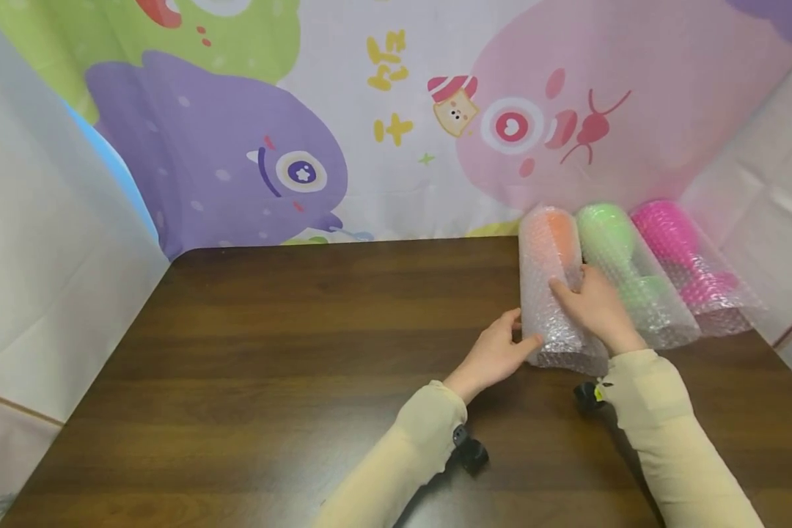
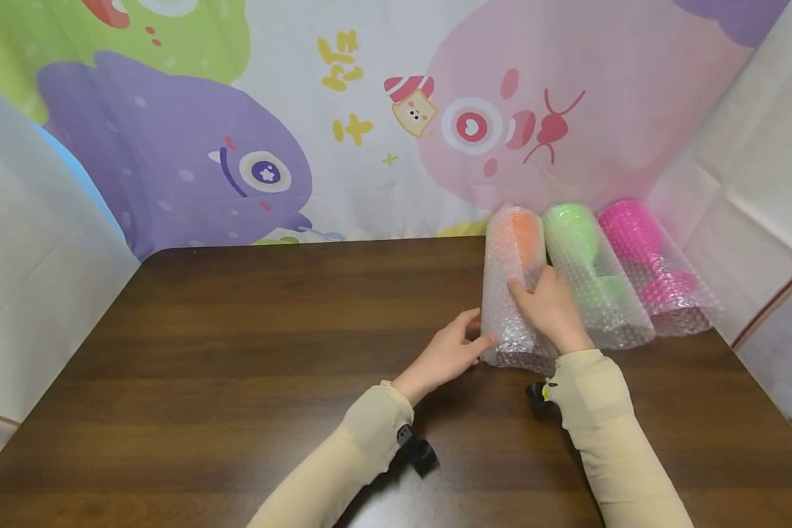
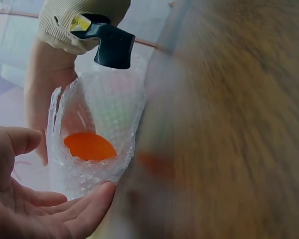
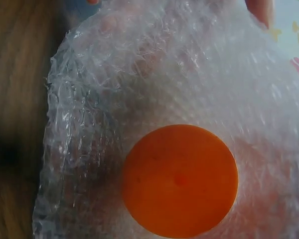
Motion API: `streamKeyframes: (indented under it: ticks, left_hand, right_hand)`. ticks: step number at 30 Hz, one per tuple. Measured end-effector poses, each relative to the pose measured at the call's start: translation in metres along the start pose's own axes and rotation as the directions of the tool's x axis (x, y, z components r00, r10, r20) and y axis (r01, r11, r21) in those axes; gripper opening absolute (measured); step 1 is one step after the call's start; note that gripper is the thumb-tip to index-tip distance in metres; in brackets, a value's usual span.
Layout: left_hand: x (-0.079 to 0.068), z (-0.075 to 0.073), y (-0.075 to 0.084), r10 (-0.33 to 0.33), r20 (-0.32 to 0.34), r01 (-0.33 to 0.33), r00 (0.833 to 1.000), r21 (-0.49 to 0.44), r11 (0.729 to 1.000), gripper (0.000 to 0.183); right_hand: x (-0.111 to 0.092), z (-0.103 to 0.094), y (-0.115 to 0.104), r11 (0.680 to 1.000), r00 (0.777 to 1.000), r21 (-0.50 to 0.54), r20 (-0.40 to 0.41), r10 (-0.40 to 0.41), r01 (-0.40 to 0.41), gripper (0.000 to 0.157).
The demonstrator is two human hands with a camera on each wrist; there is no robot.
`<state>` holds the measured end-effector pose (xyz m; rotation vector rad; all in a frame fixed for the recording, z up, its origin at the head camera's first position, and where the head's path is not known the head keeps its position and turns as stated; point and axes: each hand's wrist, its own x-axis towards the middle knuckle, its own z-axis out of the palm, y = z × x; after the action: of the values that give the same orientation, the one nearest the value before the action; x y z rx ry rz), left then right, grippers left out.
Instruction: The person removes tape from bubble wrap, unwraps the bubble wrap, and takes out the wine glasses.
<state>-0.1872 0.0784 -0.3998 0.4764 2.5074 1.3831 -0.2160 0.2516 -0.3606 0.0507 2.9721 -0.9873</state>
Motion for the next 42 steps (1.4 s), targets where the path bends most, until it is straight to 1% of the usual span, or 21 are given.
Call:
streamKeyframes:
  ticks: [4, 9, 12, 16, 22, 24, 26, 30, 35, 38, 40, 42]
  left_hand:
    - [-0.001, -0.003, -0.003, 0.006, -0.018, -0.006, 1.000, 0.005, 1.000, 0.054]
    - [-0.004, -0.009, -0.006, 0.022, -0.015, -0.022, 1.000, 0.036, 0.999, 0.052]
    - [-0.004, -0.013, -0.008, 0.036, -0.017, -0.035, 0.999, 0.057, 0.998, 0.052]
    - [-0.002, -0.017, -0.012, 0.042, -0.026, -0.040, 0.999, 0.059, 0.997, 0.051]
    - [-0.004, -0.026, -0.020, -0.003, -0.018, 0.004, 1.000, 0.034, 0.999, 0.052]
    - [-0.005, -0.029, -0.022, -0.015, -0.016, 0.015, 1.000, 0.030, 0.999, 0.052]
    - [-0.006, -0.033, -0.024, -0.013, -0.019, 0.013, 1.000, 0.027, 1.000, 0.053]
    - [-0.008, -0.043, -0.026, -0.009, -0.023, 0.009, 1.000, 0.014, 1.000, 0.053]
    - [-0.010, -0.057, -0.033, -0.024, -0.032, 0.024, 0.999, 0.010, 1.000, 0.056]
    - [-0.010, -0.063, -0.039, -0.051, -0.032, 0.050, 0.998, -0.034, 0.998, 0.058]
    - [-0.011, -0.065, -0.042, -0.062, -0.020, 0.061, 0.998, -0.061, 0.996, 0.059]
    - [-0.013, -0.068, -0.045, -0.068, -0.010, 0.067, 0.998, -0.068, 0.995, 0.061]
  right_hand:
    - [-0.002, 0.004, -0.001, 1.000, 1.000, 0.017, 0.017, -0.008, 0.007, 0.080]
    - [-0.005, 0.010, -0.003, 0.998, 0.998, 0.051, 0.032, -0.044, 0.043, 0.078]
    - [-0.008, 0.013, -0.005, 0.996, 0.998, 0.082, 0.047, -0.046, 0.042, 0.079]
    - [-0.009, 0.015, -0.010, 0.994, 0.994, 0.110, 0.104, -0.028, 0.017, 0.082]
    - [-0.011, 0.022, -0.014, 0.988, 0.981, 0.151, 0.192, 0.009, -0.039, 0.085]
    - [-0.012, 0.026, -0.015, 0.987, 0.975, 0.158, 0.224, 0.006, -0.042, 0.086]
    - [-0.013, 0.030, -0.017, 0.985, 0.970, 0.168, 0.245, -0.012, -0.031, 0.087]
    - [-0.014, 0.037, -0.023, 0.976, 0.968, 0.219, 0.247, -0.045, -0.011, 0.089]
    - [-0.017, 0.044, -0.031, 0.966, 0.969, 0.256, 0.245, -0.037, -0.028, 0.091]
    - [-0.021, 0.048, -0.037, 0.964, 0.971, 0.266, 0.234, -0.043, -0.021, 0.090]
    - [-0.023, 0.049, -0.041, 0.963, 0.973, 0.268, 0.225, -0.053, -0.010, 0.089]
    - [-0.025, 0.051, -0.045, 0.962, 0.974, 0.274, 0.219, -0.062, 0.000, 0.088]
